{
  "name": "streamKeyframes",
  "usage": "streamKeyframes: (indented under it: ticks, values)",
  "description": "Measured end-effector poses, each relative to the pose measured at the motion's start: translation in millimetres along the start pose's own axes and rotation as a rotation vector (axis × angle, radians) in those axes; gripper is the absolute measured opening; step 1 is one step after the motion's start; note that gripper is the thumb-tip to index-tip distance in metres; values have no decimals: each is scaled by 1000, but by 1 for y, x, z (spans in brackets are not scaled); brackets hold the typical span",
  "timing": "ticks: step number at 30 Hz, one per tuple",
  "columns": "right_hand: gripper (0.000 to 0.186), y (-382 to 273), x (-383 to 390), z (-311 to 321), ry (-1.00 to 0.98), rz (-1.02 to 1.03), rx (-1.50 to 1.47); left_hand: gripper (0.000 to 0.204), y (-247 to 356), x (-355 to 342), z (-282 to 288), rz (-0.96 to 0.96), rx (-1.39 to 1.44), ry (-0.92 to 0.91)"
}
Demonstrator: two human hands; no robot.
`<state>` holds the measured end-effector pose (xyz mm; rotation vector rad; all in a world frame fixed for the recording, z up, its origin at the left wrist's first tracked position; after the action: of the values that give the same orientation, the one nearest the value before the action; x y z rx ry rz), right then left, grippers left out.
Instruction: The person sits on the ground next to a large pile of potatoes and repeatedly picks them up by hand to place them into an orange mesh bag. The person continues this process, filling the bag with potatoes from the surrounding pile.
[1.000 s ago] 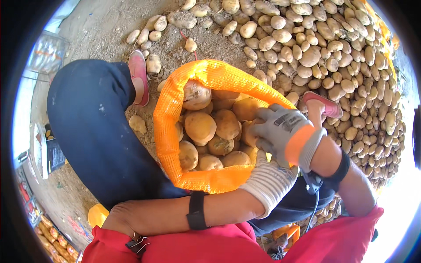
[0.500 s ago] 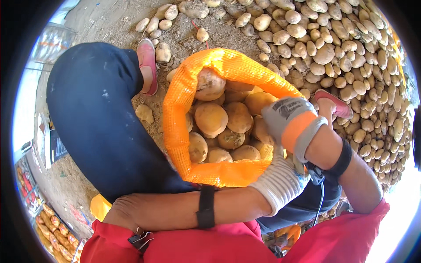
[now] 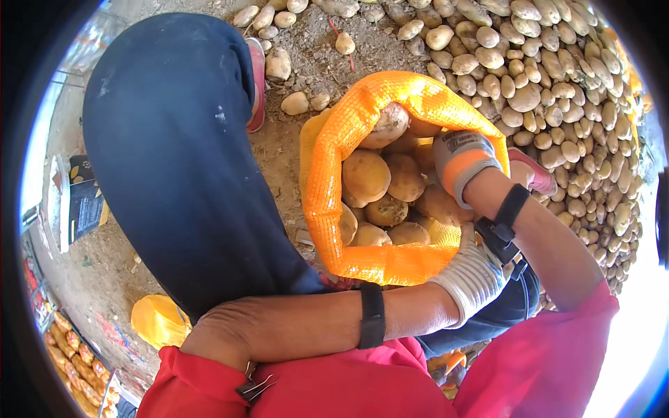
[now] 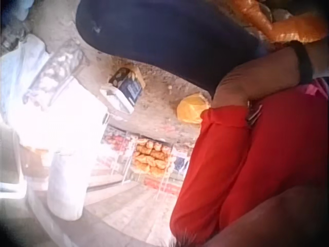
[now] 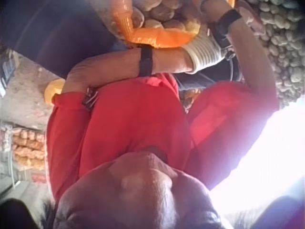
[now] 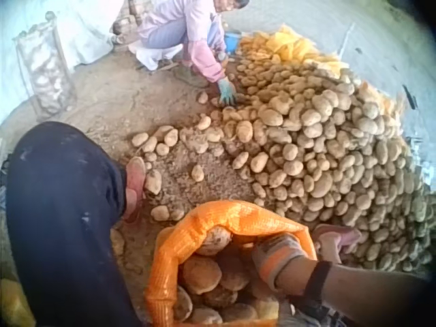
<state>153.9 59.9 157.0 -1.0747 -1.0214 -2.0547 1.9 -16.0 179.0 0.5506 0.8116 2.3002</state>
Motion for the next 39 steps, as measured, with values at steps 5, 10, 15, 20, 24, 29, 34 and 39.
streamKeyframes:
  ticks: [5, 10, 15, 20, 24, 29, 34, 39]
  values:
    - [33, 9, 1, -9, 337, -46, -220, 49, -5, 4, 15, -24, 192, 142]
    - [48, 4, 40, 17, 392, 31, -169, 44, 7, -12, -43, 9, -826, 274]
    - [19, 2, 43, 12, 910, 322, -601, 41, 15, -7, -16, -9, -691, 214]
    - [27, 31, 62, -4, 396, 149, -795, 39, 2, 12, 8, -16, 47, 9]
    - [34, 7, 71, -29, 427, 124, -160, 37, 6, 1, -9, -88, 338, -47]
    - [23, 0, 51, -25, 481, 40, -1, 40, -7, 1, 7, -103, 312, -14]
    - [18, 18, 49, -20, 777, 10, 46, 45, -2, 10, 18, -153, 189, -155]
    - [35, 14, 35, -41, 807, 128, 104, 38, -2, 13, 26, -240, 258, 2]
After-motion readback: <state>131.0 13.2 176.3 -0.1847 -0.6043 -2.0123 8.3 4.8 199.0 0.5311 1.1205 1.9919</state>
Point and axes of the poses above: each hand's wrist, its own x-axis away from the middle knuckle, its own z-axis out of the back of the hand, y = z × x, the point moved 4 cm from there along -x, towards the middle knuckle, and after that the axes turned 10 degrees about x, right-handed, at the moved point
